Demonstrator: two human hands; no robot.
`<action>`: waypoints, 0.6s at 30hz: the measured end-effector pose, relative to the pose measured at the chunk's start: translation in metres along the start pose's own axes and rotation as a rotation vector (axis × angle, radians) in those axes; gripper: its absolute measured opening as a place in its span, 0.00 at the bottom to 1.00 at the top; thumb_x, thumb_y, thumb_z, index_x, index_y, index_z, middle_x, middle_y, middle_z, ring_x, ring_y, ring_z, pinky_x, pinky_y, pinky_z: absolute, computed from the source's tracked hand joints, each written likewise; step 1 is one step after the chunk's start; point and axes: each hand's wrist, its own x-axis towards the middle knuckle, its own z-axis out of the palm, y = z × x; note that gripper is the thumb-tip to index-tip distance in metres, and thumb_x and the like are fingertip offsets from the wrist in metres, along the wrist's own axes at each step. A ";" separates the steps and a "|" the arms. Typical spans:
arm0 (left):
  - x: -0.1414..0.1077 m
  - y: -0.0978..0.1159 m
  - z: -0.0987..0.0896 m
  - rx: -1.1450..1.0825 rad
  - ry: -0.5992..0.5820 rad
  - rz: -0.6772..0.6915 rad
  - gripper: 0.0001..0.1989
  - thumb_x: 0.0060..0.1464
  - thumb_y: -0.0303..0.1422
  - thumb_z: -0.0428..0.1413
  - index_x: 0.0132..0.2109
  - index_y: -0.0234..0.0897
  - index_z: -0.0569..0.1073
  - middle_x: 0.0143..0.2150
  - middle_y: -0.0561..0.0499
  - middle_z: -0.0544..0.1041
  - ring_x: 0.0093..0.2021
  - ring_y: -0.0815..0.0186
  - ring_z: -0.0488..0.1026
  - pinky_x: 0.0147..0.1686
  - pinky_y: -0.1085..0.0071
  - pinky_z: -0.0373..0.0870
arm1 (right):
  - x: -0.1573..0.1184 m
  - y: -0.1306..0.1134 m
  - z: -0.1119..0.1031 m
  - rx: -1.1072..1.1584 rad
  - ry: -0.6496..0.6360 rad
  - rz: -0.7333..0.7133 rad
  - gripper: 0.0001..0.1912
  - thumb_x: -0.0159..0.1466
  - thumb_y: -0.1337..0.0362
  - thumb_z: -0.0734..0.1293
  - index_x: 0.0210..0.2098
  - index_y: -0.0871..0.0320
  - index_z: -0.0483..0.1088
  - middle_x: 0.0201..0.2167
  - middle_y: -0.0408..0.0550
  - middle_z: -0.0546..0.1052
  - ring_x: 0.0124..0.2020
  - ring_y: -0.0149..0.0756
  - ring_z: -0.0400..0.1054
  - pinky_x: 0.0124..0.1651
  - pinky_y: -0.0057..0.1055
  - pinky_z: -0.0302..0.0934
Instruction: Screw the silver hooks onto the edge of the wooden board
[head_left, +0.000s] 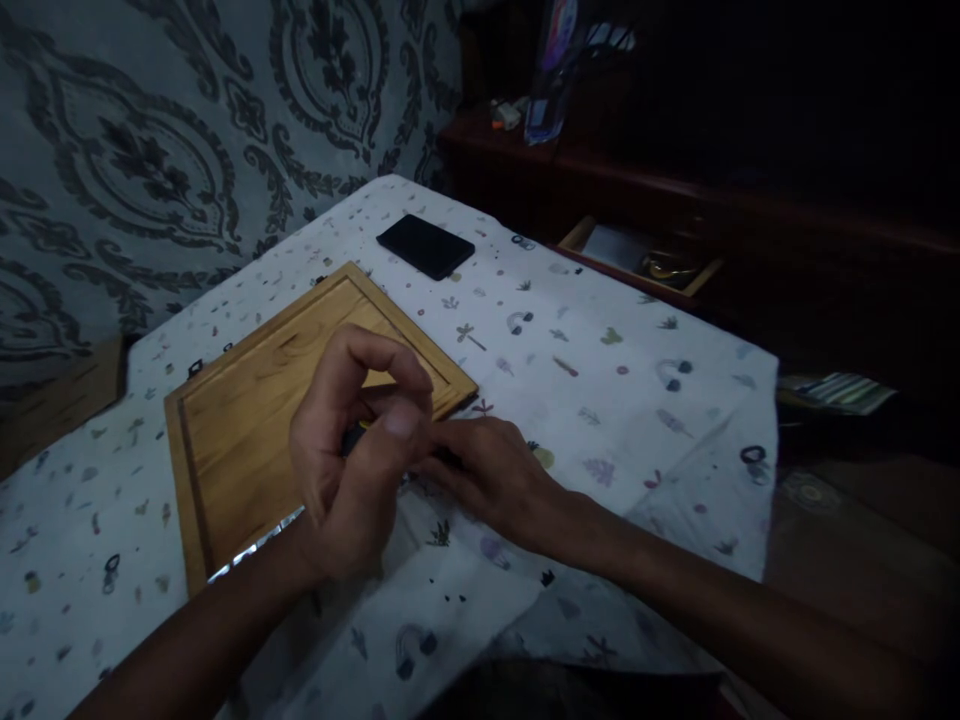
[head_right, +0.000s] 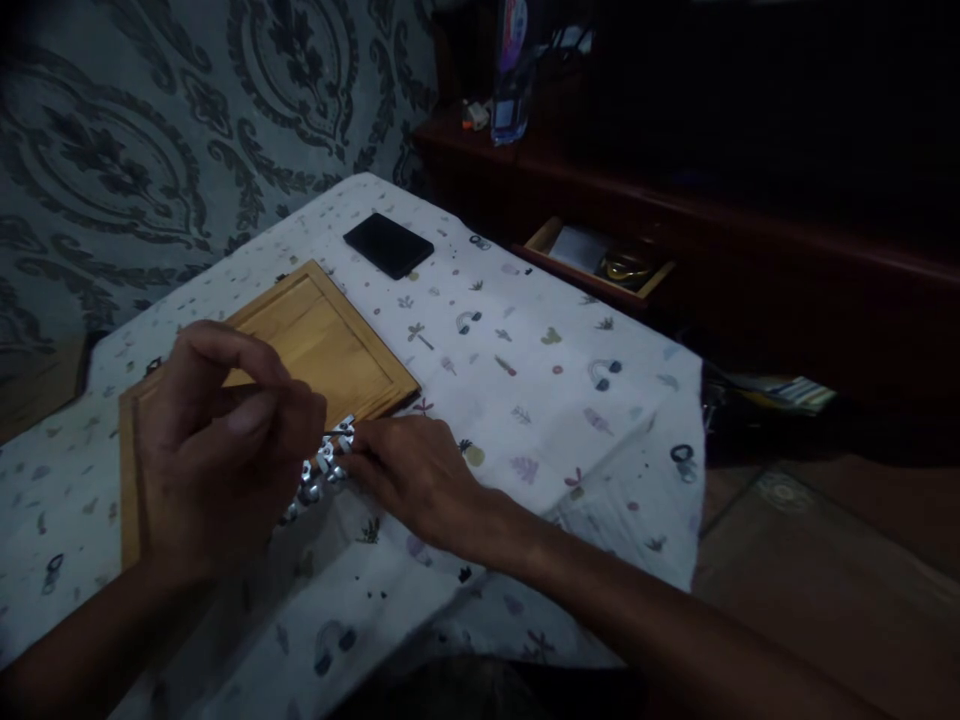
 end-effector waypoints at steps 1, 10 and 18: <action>0.003 0.000 -0.002 -0.015 -0.066 -0.020 0.01 0.58 0.31 0.54 0.37 0.41 0.69 0.19 0.59 0.55 0.17 0.73 0.57 0.18 0.73 0.55 | 0.000 0.000 0.000 0.000 -0.003 -0.002 0.15 0.69 0.57 0.61 0.31 0.59 0.72 0.24 0.41 0.73 0.24 0.28 0.63 0.30 0.27 0.49; 0.028 0.003 -0.015 -0.125 -0.485 -0.224 0.01 0.57 0.29 0.55 0.37 0.40 0.71 0.17 0.60 0.52 0.14 0.75 0.51 0.16 0.75 0.50 | 0.001 -0.005 -0.002 -0.064 0.022 0.041 0.17 0.69 0.55 0.62 0.30 0.60 0.73 0.23 0.43 0.74 0.24 0.29 0.64 0.29 0.27 0.48; 0.025 0.022 -0.010 -0.138 -0.025 0.003 0.06 0.51 0.24 0.55 0.29 0.38 0.72 0.15 0.61 0.49 0.12 0.78 0.44 0.13 0.76 0.48 | 0.003 -0.008 -0.003 -0.078 -0.006 0.072 0.11 0.65 0.62 0.67 0.29 0.60 0.73 0.23 0.42 0.75 0.26 0.30 0.66 0.31 0.26 0.51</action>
